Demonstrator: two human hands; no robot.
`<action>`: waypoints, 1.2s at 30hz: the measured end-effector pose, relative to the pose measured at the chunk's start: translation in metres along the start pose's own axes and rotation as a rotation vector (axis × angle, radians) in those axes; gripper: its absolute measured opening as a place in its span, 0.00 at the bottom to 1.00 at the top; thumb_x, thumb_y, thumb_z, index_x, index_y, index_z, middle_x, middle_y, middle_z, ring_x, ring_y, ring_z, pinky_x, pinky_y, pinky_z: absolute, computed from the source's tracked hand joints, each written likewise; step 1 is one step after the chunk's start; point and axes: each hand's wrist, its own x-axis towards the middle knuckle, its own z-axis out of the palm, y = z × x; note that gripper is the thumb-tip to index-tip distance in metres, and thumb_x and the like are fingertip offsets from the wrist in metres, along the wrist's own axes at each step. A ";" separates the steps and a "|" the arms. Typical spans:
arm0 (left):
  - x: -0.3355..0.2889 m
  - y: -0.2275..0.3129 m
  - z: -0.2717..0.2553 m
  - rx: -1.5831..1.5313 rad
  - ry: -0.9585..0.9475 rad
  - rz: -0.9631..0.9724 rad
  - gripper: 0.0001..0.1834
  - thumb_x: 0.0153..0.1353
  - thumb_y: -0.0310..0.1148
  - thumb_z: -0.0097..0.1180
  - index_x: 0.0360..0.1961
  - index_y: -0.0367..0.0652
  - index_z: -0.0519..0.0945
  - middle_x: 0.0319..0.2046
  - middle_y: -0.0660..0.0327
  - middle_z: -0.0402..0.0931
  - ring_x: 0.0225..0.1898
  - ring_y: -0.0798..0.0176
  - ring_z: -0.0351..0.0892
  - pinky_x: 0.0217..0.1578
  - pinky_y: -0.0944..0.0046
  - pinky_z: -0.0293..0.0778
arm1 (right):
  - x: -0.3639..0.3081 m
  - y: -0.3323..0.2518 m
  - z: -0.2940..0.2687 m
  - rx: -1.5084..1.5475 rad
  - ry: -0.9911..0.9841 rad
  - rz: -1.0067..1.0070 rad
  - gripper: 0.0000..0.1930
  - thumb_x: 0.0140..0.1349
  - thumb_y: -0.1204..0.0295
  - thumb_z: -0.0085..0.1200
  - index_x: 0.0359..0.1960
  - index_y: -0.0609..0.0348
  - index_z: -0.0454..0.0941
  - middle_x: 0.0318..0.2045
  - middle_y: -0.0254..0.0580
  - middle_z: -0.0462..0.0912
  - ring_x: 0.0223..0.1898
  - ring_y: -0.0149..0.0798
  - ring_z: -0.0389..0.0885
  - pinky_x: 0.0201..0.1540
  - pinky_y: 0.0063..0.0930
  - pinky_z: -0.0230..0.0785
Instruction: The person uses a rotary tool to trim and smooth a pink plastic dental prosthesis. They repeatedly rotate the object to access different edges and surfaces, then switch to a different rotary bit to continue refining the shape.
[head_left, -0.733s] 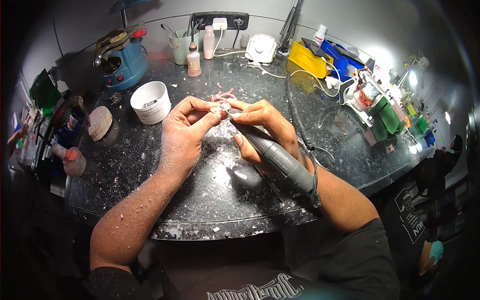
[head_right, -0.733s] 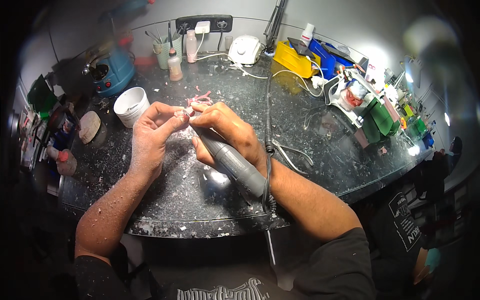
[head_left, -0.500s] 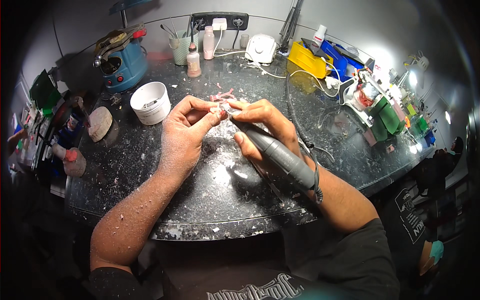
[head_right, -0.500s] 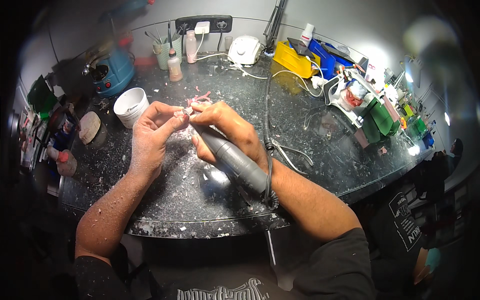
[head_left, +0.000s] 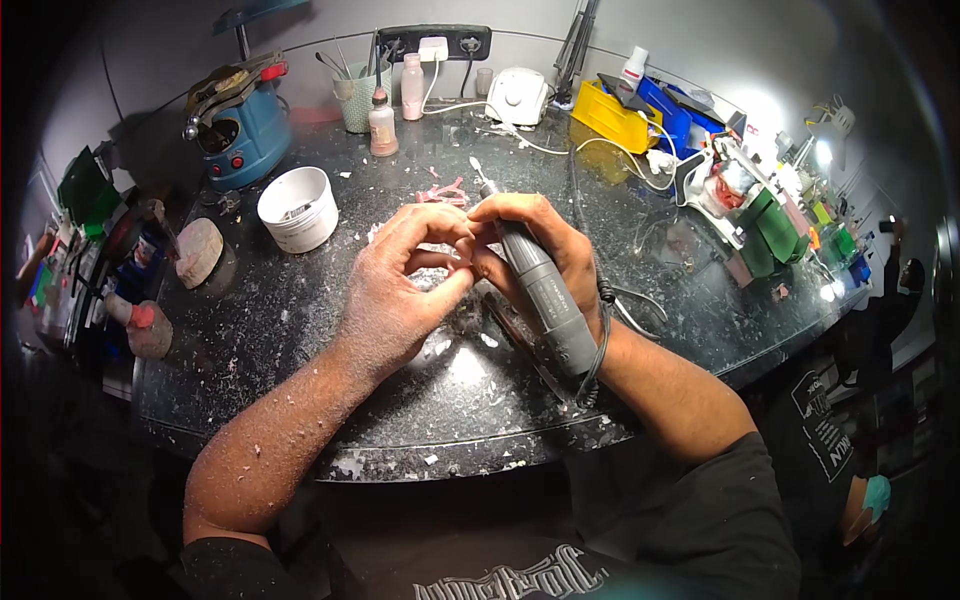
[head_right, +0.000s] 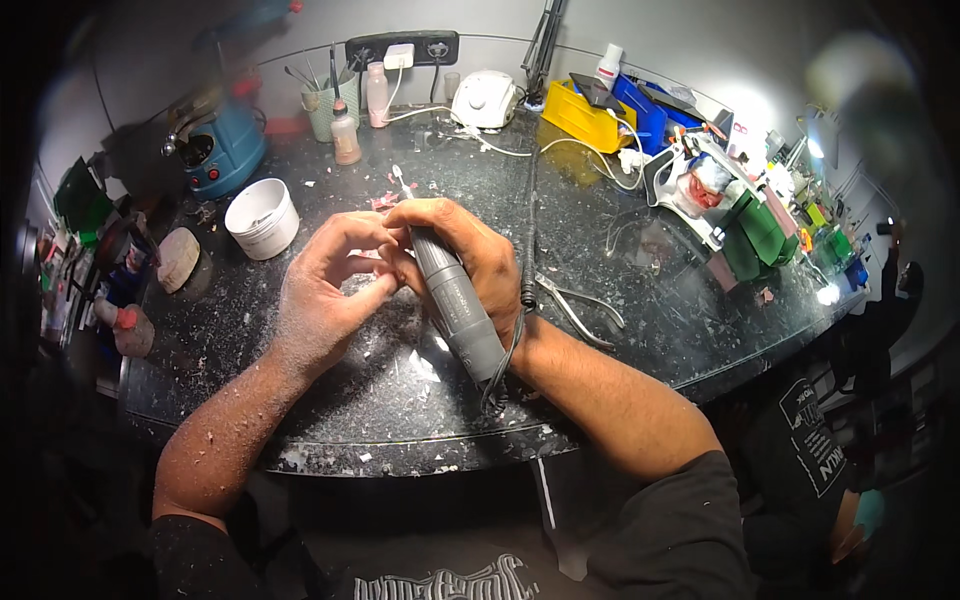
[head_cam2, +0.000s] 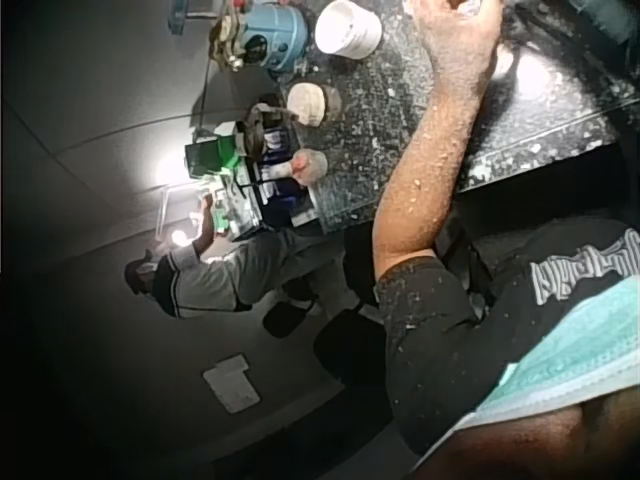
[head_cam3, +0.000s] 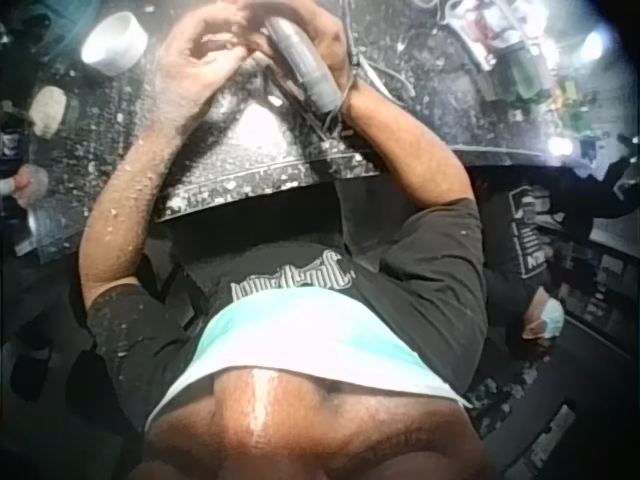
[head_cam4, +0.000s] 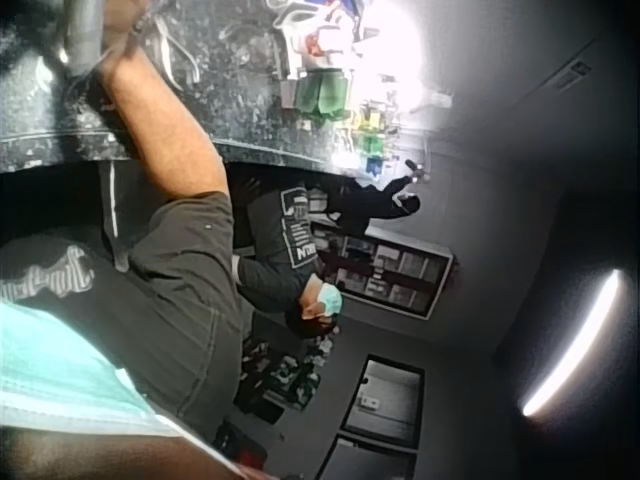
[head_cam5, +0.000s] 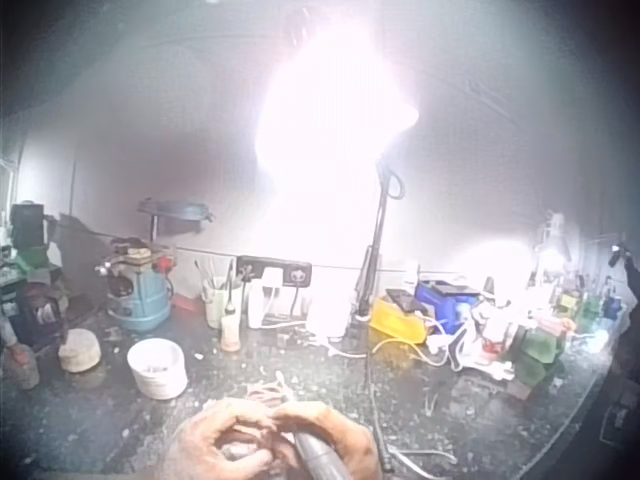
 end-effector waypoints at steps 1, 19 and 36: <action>0.000 0.001 0.000 -0.040 -0.017 -0.046 0.11 0.59 0.16 0.61 0.41 0.39 0.78 0.45 0.62 0.79 0.49 0.68 0.83 0.53 0.67 0.81 | 0.000 0.000 0.000 0.005 0.003 0.004 0.21 0.58 0.82 0.70 0.52 0.61 0.77 0.45 0.39 0.83 0.46 0.31 0.85 0.50 0.25 0.80; 0.004 -0.012 -0.005 -0.721 0.070 -0.394 0.11 0.71 0.33 0.60 0.46 0.35 0.80 0.44 0.56 0.82 0.48 0.66 0.82 0.57 0.64 0.77 | 0.001 0.005 0.001 0.011 0.012 -0.014 0.19 0.59 0.79 0.68 0.52 0.56 0.78 0.43 0.42 0.85 0.42 0.37 0.86 0.47 0.29 0.79; 0.002 -0.015 -0.009 -0.354 0.124 -0.211 0.05 0.66 0.26 0.64 0.41 0.40 0.81 0.46 0.56 0.84 0.50 0.66 0.82 0.57 0.60 0.77 | 0.004 -0.002 0.001 0.197 0.121 0.239 0.19 0.66 0.70 0.67 0.56 0.60 0.79 0.43 0.39 0.84 0.46 0.29 0.83 0.51 0.24 0.78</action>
